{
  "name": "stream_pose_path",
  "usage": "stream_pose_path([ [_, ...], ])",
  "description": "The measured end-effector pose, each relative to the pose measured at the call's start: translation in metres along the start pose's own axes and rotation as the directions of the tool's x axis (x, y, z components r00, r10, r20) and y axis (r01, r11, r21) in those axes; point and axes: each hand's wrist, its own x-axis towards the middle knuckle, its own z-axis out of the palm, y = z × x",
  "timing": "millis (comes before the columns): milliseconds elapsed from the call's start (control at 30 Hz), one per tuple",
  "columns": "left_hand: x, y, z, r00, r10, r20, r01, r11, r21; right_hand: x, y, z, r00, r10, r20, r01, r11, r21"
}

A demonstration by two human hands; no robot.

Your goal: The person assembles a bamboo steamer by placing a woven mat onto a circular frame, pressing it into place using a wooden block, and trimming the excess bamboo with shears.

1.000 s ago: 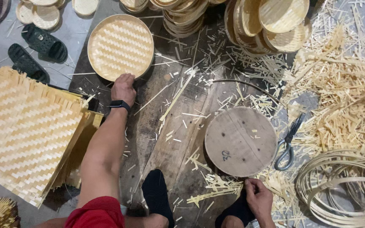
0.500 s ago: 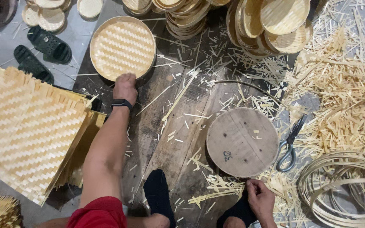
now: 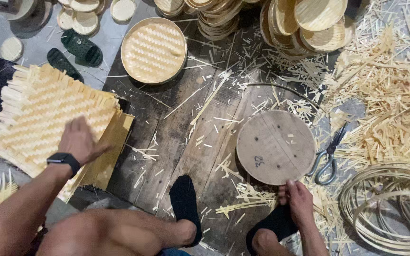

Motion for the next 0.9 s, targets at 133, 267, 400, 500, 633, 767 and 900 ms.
stream_pose_path([
  [133, -0.026, -0.036, 0.057, 0.986, -0.159, 0.045, 0.165, 0.928, -0.334, -0.003, -0.004, 0.031, 0.995, 0.041, 0.090, -0.038, 0.999, -0.031],
  [267, -0.042, -0.060, 0.079, 0.967, -0.071, -0.245, -0.008, 0.951, -0.308, -0.015, 0.007, 0.049, 0.940, 0.130, 0.317, -0.094, 0.988, -0.127],
  [400, -0.064, -0.080, 0.031, 0.868, -0.206, -0.453, 0.030, 0.930, -0.365, -0.017, 0.024, 0.040, 0.949, 0.034, 0.312, -0.027, 0.999, -0.026],
  [500, -0.070, -0.070, 0.000, 0.855, -0.266, -0.445, 0.027, 0.880, -0.475, -0.011, 0.036, 0.039, 0.953, 0.019, 0.303, -0.015, 1.000, -0.014],
  [633, -0.067, -0.030, 0.001, 0.927, -0.232, -0.296, -0.032, 0.735, -0.677, -0.006, 0.046, 0.040, 0.949, -0.012, 0.315, 0.012, 1.000, 0.002],
  [767, -0.059, -0.012, 0.011, 0.949, -0.252, -0.191, -0.017, 0.563, -0.827, -0.009, 0.042, 0.036, 0.939, -0.054, 0.340, 0.043, 0.998, 0.042],
  [900, -0.059, -0.025, 0.003, 0.935, -0.335, -0.117, 0.087, 0.536, -0.840, -0.016, 0.034, 0.037, 0.930, -0.066, 0.363, 0.045, 0.997, 0.065],
])
